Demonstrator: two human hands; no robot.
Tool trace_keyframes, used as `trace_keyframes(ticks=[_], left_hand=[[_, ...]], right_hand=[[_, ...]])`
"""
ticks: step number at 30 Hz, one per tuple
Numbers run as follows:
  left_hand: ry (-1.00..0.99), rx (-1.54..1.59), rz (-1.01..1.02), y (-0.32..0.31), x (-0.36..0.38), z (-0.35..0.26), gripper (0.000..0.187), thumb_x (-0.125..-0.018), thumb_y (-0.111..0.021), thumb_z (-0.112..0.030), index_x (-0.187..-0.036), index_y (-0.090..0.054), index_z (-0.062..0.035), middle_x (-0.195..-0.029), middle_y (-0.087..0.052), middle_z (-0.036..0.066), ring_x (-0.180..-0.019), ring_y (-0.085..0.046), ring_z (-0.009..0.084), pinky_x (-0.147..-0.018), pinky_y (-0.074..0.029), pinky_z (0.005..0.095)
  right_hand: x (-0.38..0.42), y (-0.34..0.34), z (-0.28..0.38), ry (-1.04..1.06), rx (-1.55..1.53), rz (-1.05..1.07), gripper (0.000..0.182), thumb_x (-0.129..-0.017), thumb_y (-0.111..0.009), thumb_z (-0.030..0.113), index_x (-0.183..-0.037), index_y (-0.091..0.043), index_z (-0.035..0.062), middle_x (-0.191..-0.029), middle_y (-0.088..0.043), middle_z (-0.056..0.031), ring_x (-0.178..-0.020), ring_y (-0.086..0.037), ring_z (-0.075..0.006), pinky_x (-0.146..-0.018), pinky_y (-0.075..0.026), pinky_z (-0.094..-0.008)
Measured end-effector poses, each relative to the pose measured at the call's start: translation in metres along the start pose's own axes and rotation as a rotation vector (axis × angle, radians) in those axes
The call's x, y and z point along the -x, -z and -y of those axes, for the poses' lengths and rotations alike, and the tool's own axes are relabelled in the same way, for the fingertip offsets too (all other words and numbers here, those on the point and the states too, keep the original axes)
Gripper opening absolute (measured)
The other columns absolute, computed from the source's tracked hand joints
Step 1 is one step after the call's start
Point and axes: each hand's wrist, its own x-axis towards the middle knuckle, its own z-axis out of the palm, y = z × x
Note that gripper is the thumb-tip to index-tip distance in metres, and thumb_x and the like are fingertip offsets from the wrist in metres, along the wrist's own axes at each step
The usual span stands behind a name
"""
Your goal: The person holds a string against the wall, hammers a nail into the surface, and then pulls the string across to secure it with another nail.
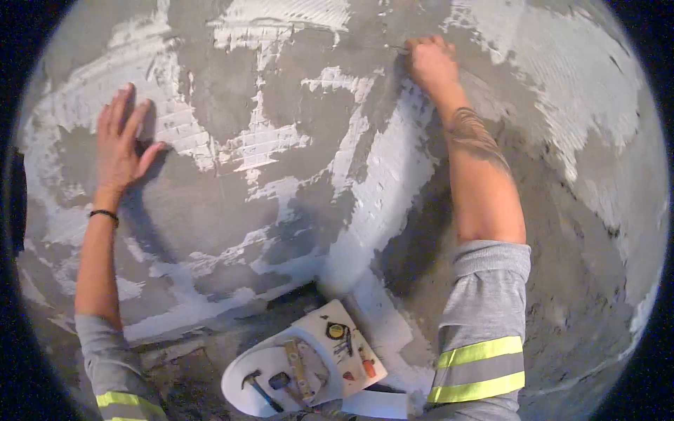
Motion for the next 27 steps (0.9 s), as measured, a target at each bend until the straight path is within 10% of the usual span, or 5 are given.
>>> trace_keyframes(ticks=[16, 20, 24, 27], left_hand=[[-0.092, 0.134, 0.055, -0.014, 0.017, 0.029, 0.066, -0.08, -0.071, -0.026, -0.138, -0.047, -0.0058, -0.148, -0.041, 0.017, -0.138, -0.037, 0.0363, -0.114, -0.03, 0.0456], [-0.765, 0.021, -0.733, -0.085, -0.019, 0.078, 0.064, -0.08, -0.064, -0.065, -0.117, -0.064, -0.0122, -0.137, -0.051, 0.019, -0.125, -0.044, 0.0373, -0.104, -0.032, 0.0465], [-0.719, -0.144, -0.438, -0.032, -0.001, 0.041, 0.061, -0.082, -0.065, -0.061, -0.118, -0.064, -0.012, -0.135, -0.053, 0.019, -0.125, -0.047, 0.0352, -0.102, -0.035, 0.0445], [-0.18, -0.132, -0.123, -0.023, 0.02, 0.012, 0.065, -0.08, -0.065, -0.065, -0.12, -0.065, -0.0135, -0.14, -0.049, 0.019, -0.131, -0.041, 0.0352, -0.106, -0.031, 0.0437]], right_hand=[[-0.013, -0.027, 0.018, -0.1, 0.288, -0.035, 0.019, -0.087, -0.063, 0.03, -0.102, -0.07, 0.0219, -0.103, -0.066, 0.0027, -0.103, -0.059, -0.0221, -0.088, -0.036, -0.0501], [-0.013, -0.03, 0.017, -0.073, 0.307, -0.042, 0.016, -0.086, -0.064, 0.029, -0.1, -0.07, 0.0234, -0.1, -0.066, 0.0029, -0.102, -0.06, -0.021, -0.085, -0.037, -0.047], [-0.015, -0.035, 0.014, -0.081, 0.263, -0.011, 0.018, -0.086, -0.062, 0.024, -0.101, -0.07, 0.0187, -0.103, -0.064, 0.0014, -0.105, -0.058, -0.0218, -0.092, -0.031, -0.0541], [-0.017, -0.037, 0.013, -0.071, 0.244, -0.032, 0.017, -0.086, -0.062, 0.024, -0.099, -0.07, 0.0179, -0.101, -0.064, 0.0006, -0.105, -0.058, -0.0209, -0.092, -0.03, -0.0541]])
